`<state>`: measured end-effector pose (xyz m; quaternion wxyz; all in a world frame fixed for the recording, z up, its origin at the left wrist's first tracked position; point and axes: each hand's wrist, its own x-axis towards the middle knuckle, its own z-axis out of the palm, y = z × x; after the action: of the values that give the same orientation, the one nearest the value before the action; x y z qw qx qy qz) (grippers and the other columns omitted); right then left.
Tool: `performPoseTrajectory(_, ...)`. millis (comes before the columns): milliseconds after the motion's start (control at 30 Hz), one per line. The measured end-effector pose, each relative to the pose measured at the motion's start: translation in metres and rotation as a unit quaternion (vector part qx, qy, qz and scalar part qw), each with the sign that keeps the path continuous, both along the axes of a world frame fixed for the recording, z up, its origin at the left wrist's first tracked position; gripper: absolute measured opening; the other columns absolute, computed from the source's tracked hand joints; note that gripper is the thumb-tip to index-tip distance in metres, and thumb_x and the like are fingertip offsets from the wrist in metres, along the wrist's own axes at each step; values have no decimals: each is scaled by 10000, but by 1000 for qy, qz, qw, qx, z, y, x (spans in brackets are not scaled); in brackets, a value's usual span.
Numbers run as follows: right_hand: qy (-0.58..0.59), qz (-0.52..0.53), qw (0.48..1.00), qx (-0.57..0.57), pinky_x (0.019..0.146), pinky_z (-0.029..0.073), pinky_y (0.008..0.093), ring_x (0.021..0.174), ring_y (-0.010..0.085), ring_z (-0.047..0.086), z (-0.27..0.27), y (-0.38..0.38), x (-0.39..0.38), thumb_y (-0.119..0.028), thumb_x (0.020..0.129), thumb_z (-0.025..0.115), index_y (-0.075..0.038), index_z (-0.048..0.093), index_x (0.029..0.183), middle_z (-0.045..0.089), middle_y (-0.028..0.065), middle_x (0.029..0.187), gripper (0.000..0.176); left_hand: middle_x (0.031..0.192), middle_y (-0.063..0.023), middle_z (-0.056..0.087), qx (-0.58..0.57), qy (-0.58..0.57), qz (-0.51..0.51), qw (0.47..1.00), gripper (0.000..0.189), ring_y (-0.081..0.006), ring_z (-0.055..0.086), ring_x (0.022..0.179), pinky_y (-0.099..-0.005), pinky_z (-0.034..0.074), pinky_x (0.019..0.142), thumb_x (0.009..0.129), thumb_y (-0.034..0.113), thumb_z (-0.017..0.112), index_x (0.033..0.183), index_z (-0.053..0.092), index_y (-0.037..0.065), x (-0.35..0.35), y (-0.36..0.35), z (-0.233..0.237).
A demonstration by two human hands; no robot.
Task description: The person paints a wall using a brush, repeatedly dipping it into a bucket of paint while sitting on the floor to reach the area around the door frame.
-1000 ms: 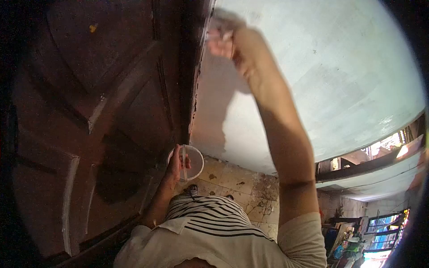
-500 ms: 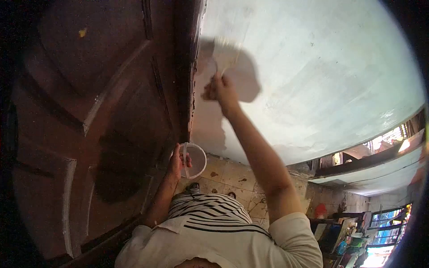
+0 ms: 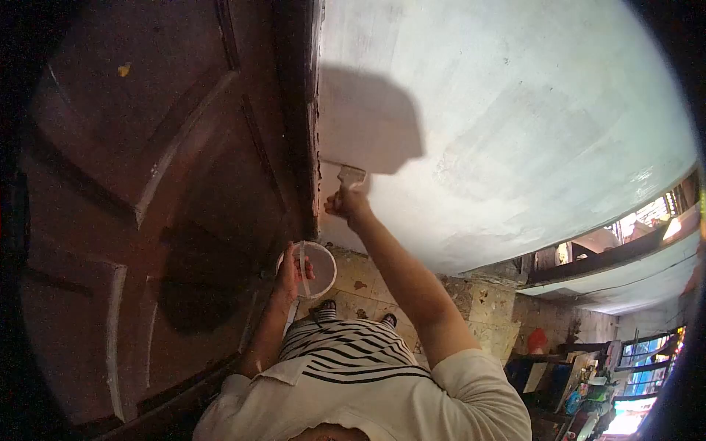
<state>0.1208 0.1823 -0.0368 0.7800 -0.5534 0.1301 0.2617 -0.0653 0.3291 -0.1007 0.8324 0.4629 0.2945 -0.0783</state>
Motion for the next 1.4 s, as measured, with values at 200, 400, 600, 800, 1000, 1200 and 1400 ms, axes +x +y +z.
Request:
performPoseTrajectory(200, -185, 33, 982, -32, 719, 574, 389, 750, 280, 652, 145, -7, 8, -345, 937, 553, 64, 510, 1016, 622, 180, 865, 419, 652, -88, 579, -1, 14, 15, 1000, 674, -188, 588, 542, -341, 506, 546, 887, 691, 428, 893, 555, 29, -2, 1, 4)
performPoseTrajectory(400, -271, 57, 960, -38, 645, 544, 350, 611, 195, 615, 250, -6, -19, -324, 982, 474, 28, 531, 1054, 624, 95, 805, 363, 652, -85, 581, -23, 1, -7, 1000, 668, -191, 588, 545, -342, 507, 565, 885, 688, 435, 898, 563, 32, 0, 1, -1)
performPoseTrajectory(600, -140, 40, 988, -46, 622, 545, 376, 603, 215, 607, 151, 18, -28, -342, 959, 524, 7, 538, 1058, 601, 116, 777, 363, 639, -75, 577, -9, -1, -4, 1000, 658, -187, 588, 543, -338, 505, 563, 883, 687, 441, 878, 568, 40, -1, -1, 10)
performPoseTrajectory(800, -75, 21, 996, -43, 637, 566, 390, 634, 231, 620, 65, 25, 14, -297, 927, 570, -2, 523, 1076, 591, 128, 781, 334, 662, -89, 580, -2, -23, -11, 1000, 672, -192, 592, 565, -339, 504, 574, 890, 685, 428, 924, 567, 28, -5, -3, 11)
performPoseTrajectory(1000, -158, 2, 987, 23, 642, 581, 405, 637, 250, 620, 193, 21, 28, -249, 912, 552, -7, 486, 1139, 599, 164, 864, 339, 667, -95, 577, -3, 7, -15, 1000, 697, -191, 585, 562, -339, 504, 572, 890, 690, 420, 953, 552, 9, 3, -5, 4)
performPoseTrajectory(1200, -401, 5, 911, -92, 546, 557, 228, 536, 114, 582, 387, 2, -28, -185, 1029, 350, 29, 522, 1101, 597, 47, 709, 284, 669, -102, 584, -25, 1, -15, 1000, 683, -203, 594, 580, -369, 519, 616, 876, 682, 465, 931, 570, 10, 10, -9, 1)
performPoseTrajectory(1400, -456, 15, 879, -136, 530, 541, 299, 561, 171, 617, 338, -12, -12, -288, 1022, 395, 49, 527, 1103, 620, 93, 788, 371, 632, -83, 575, -15, -1, -13, 1000, 657, -186, 581, 525, -329, 500, 545, 885, 672, 457, 918, 546, 22, 12, -12, 4)
